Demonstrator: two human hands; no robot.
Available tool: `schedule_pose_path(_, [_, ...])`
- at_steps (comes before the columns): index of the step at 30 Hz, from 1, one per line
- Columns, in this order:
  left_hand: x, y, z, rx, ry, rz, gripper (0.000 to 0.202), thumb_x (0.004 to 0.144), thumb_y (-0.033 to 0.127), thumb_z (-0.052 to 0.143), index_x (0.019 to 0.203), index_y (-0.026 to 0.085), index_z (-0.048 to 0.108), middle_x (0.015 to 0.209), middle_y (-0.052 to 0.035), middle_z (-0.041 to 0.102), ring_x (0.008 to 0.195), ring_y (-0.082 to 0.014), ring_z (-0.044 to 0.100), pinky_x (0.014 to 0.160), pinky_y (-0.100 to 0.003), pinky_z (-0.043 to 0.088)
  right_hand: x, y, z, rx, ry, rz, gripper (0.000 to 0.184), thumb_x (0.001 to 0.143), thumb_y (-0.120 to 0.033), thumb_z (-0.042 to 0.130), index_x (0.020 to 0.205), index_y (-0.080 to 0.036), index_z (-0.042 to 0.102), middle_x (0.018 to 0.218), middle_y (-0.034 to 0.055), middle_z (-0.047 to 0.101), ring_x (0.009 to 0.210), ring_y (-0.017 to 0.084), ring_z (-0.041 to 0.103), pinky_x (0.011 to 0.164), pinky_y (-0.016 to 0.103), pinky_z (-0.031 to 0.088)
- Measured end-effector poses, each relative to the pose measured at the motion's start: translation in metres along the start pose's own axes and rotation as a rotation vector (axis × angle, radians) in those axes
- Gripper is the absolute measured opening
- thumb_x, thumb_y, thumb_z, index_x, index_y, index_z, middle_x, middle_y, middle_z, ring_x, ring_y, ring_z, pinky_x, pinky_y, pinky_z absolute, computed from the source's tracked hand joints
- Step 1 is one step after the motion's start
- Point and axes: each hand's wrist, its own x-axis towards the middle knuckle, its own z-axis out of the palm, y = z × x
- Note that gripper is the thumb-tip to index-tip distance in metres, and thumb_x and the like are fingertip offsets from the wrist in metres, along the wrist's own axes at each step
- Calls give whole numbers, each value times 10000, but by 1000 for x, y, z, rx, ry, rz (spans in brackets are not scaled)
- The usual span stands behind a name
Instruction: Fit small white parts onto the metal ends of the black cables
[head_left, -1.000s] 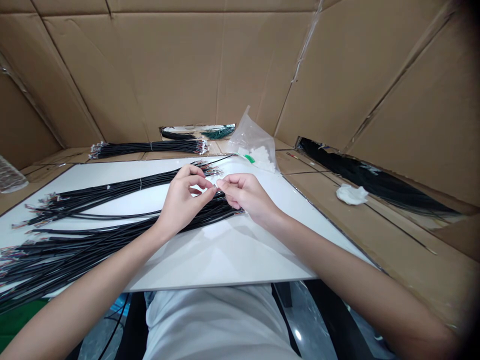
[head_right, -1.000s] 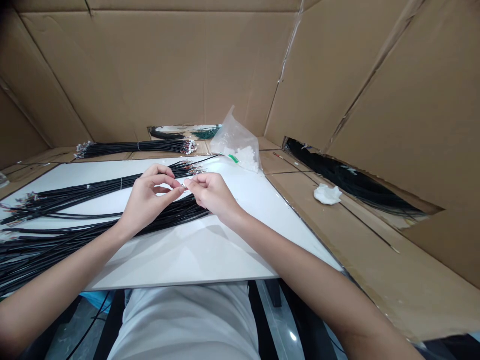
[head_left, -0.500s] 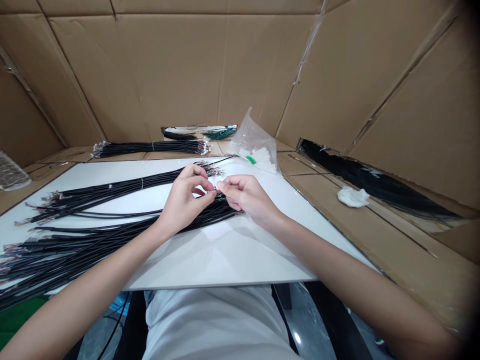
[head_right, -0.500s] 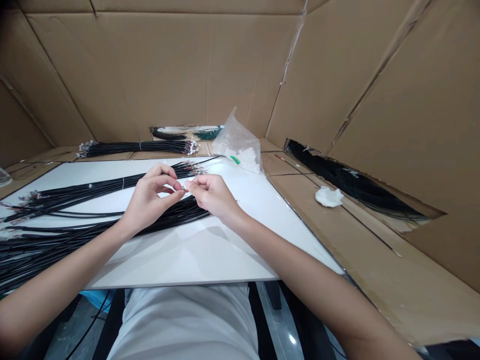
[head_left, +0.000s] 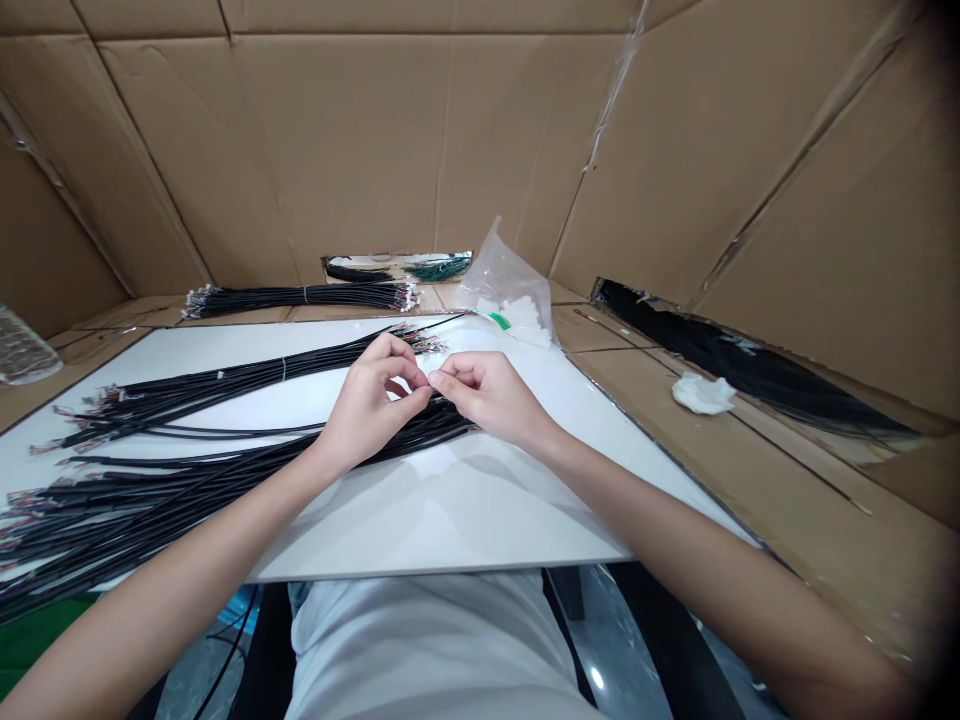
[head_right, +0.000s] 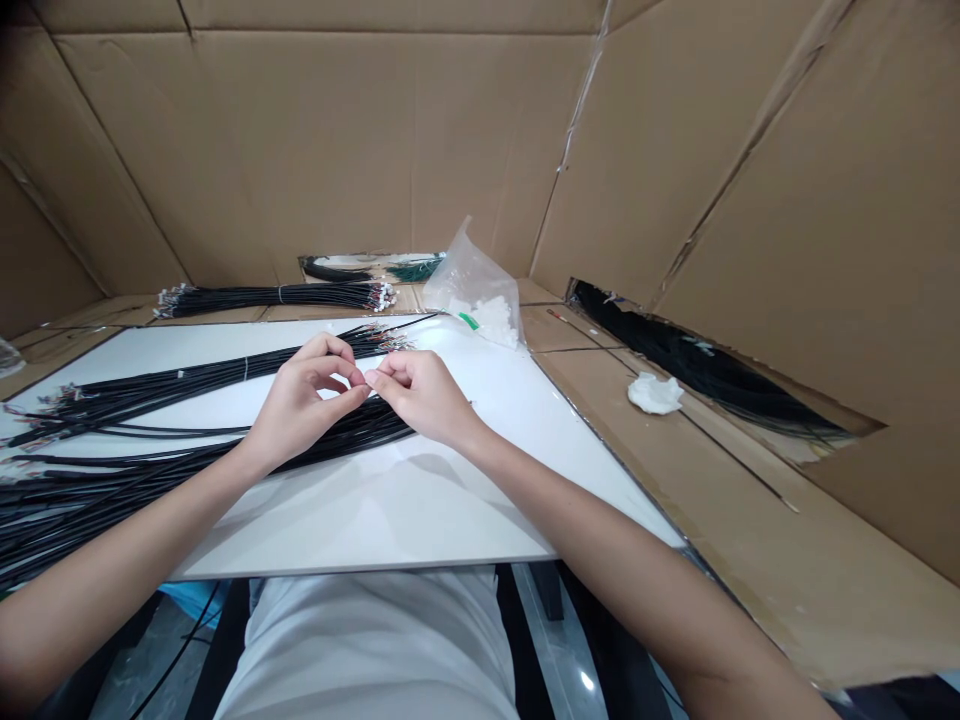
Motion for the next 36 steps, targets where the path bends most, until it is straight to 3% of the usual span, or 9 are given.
schedule_pose_path(5, [0,3,-1,-1,8,6,26,735,141,648,725,152,626,915,-29,503,770,-107,560,592,-199,531,2,1,-4,187,-68,107,338,815,-415,624,603,-168,535,419,-73,361,388,64,301,417,229,193])
schedule_pose_path(12, [-3,-1,0,231,-2,256,113,723,107,626,810,178,616,1014,-49,515,824,-136,561,667,-251,519,3,-1,-6,414,-5,242,337,762,-362,724,579,-167,518,436,-89,319,384,56,304,386,215,230])
schedule_pose_path(15, [-3,-6,-1,298,1,288,57,775,142,625,815,182,616,1030,-57,521,869,-154,568,678,-259,513,3,-1,-6,426,3,242,342,762,-355,730,573,-165,519,425,-86,327,381,55,306,381,211,233])
schedule_pose_path(25, [-3,-7,0,302,38,321,23,839,167,607,820,174,617,1003,-55,533,735,-108,545,645,-245,487,3,-1,-5,464,6,255,360,744,-367,747,570,-160,509,431,-90,324,382,45,301,384,205,222])
schedule_pose_path(36, [-3,-7,1,315,46,317,74,849,168,603,779,160,623,985,-56,542,805,-123,550,650,-235,488,4,0,-4,461,-1,247,336,748,-344,739,577,-154,522,436,-88,332,380,43,305,388,205,223])
